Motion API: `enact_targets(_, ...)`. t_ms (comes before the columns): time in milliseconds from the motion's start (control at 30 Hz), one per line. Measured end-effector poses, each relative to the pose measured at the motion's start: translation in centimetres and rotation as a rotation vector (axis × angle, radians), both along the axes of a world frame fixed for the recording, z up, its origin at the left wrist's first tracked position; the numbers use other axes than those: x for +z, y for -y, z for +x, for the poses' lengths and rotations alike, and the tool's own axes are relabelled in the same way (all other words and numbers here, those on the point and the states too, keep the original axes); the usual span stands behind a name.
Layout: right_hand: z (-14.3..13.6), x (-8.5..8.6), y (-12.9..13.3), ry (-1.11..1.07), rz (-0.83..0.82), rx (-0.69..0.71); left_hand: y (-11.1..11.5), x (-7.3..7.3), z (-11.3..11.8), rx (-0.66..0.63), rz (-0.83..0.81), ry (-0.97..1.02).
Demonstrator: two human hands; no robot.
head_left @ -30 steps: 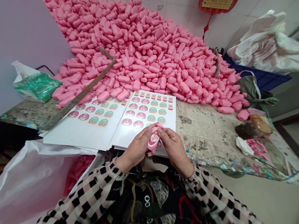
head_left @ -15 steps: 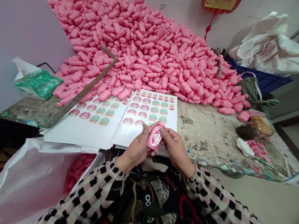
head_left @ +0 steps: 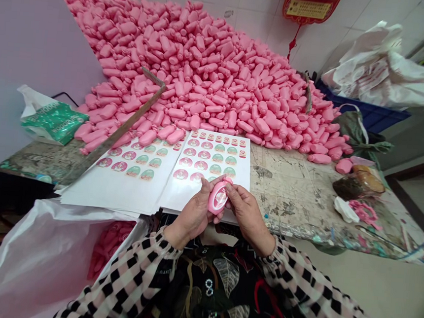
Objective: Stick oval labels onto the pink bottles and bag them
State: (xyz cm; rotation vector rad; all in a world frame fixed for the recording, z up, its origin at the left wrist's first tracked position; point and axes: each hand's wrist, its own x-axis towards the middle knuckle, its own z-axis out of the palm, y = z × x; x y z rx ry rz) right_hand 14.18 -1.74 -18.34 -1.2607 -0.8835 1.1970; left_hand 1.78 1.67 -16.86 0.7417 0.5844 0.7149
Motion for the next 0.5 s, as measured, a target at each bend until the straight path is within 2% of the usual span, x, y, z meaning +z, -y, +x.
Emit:
enact_targets(100,-0.1,0.2,0.1,-0.018,-0.009,0.007,0.0,0.1,0.0,-0.006,-0.02,0.009)
enact_targets(200,-0.1,0.5,0.1,-0.055,-0.022,0.016,-0.1,0.2,-0.1,-0.041,-0.118,0.07)
enact_targets(333,0.7,0.6,-0.1,-0.059,-0.036,-0.08,-0.4,0.1,-0.4,-0.113,-0.244,0.171)
enact_targets(500,1.7,-0.5,-0.5,-0.056,-0.042,-0.165,-0.4,0.0,-0.6,-0.149,-0.31,0.217)
